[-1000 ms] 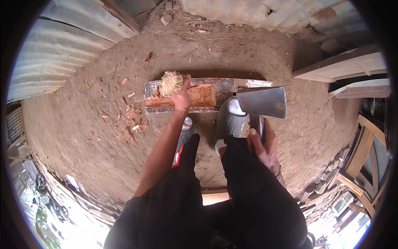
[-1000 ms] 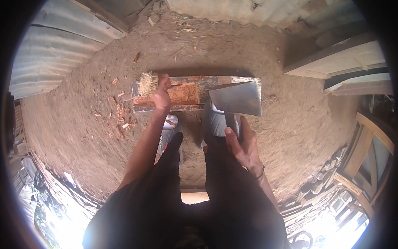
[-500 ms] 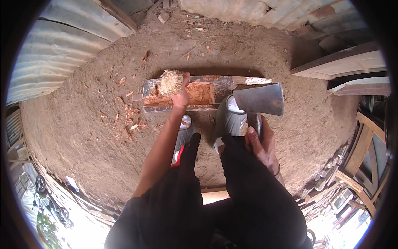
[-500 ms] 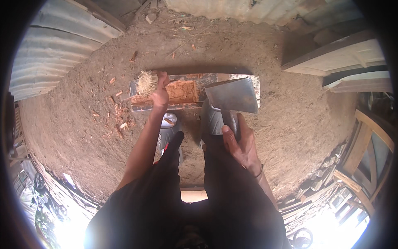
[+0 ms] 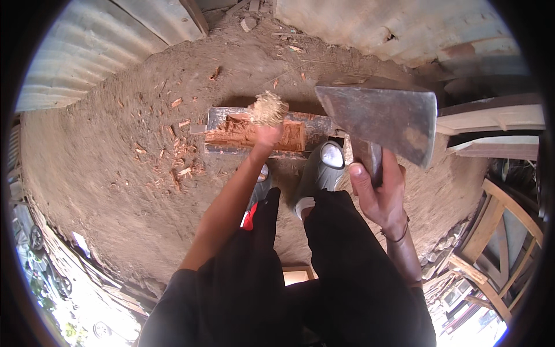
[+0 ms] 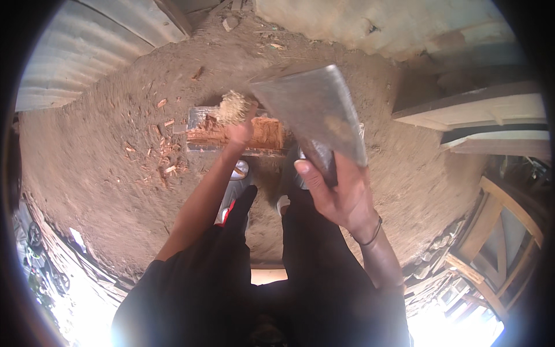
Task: The person repeatedly strikes a rectangular wooden block with a small axe, chipping away wood and creating a pile of shavings on the ground. The person holds the block steady with one hand while swinging the axe with the other.
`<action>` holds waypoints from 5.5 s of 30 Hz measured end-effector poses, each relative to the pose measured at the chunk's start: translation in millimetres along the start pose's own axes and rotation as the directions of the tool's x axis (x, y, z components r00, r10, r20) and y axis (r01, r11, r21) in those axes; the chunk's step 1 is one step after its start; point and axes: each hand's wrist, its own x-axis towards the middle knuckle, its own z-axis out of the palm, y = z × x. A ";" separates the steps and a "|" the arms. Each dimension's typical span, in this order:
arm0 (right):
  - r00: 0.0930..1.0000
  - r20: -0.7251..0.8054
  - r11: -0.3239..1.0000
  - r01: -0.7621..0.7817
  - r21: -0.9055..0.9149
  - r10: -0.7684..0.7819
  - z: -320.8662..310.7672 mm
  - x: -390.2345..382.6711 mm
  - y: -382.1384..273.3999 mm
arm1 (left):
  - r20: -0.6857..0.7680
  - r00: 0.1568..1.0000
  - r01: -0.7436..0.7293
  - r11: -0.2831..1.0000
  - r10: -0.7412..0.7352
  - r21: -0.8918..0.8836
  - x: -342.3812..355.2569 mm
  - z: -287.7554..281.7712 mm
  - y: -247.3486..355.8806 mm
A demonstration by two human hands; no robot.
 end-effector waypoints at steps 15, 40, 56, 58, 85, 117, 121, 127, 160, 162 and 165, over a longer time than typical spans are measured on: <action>0.983 -0.012 0.983 -0.184 -0.004 0.184 35.8 -32.3 3.1 | 0.119 0.979 -0.065 0.811 0.165 -0.582 22.3 -41.3 95.0; 0.951 -0.131 0.950 -0.252 0.186 0.279 45.9 -77.3 69.1 | 0.318 0.858 -0.213 0.844 0.402 -0.493 25.7 -31.5 91.9; 0.938 -0.303 0.985 -0.170 0.016 0.167 76.6 -118.3 112.1 | 0.265 0.906 -0.140 0.824 0.330 -0.549 22.1 -28.3 89.0; 0.945 -0.221 0.970 -0.240 0.031 0.241 74.6 -114.6 112.8 | 0.293 0.905 -0.120 0.847 0.307 -0.518 20.4 -27.9 88.4; 0.898 -0.029 0.872 -0.418 0.254 0.439 60.6 -128.3 121.7 | 0.372 0.853 -0.114 0.826 0.366 -0.553 19.0 -40.7 88.6; 0.923 -0.159 0.882 -0.267 0.389 0.349 39.9 -111.4 87.0 | 0.380 0.906 0.424 0.439 -0.187 -0.792 22.9 -70.9 44.7; 0.959 -0.168 0.949 -0.181 0.257 0.229 23.2 -87.0 80.3 | 0.204 0.978 0.113 0.740 0.033 -0.663 4.7 -34.5 -6.8; 0.974 -0.027 0.941 -0.209 0.267 0.224 15.0 -54.2 44.8 | 0.305 0.925 -0.204 0.974 0.226 -0.103 -19.7 -17.3 -35.9; 0.772 0.109 0.619 -0.577 0.532 0.626 23.9 -72.3 60.3 | 0.681 0.555 -0.081 0.845 0.478 -0.528 39.2 -72.0 129.5; 0.768 0.080 0.621 -0.570 0.538 0.635 27.1 -76.6 62.5 | 0.716 0.535 -0.025 0.855 0.449 -0.518 47.5 -73.3 131.9; 0.757 0.049 0.617 -0.567 0.545 0.652 33.0 -83.1 67.4 | 0.665 0.634 0.085 0.819 0.395 -0.568 49.3 -69.1 125.9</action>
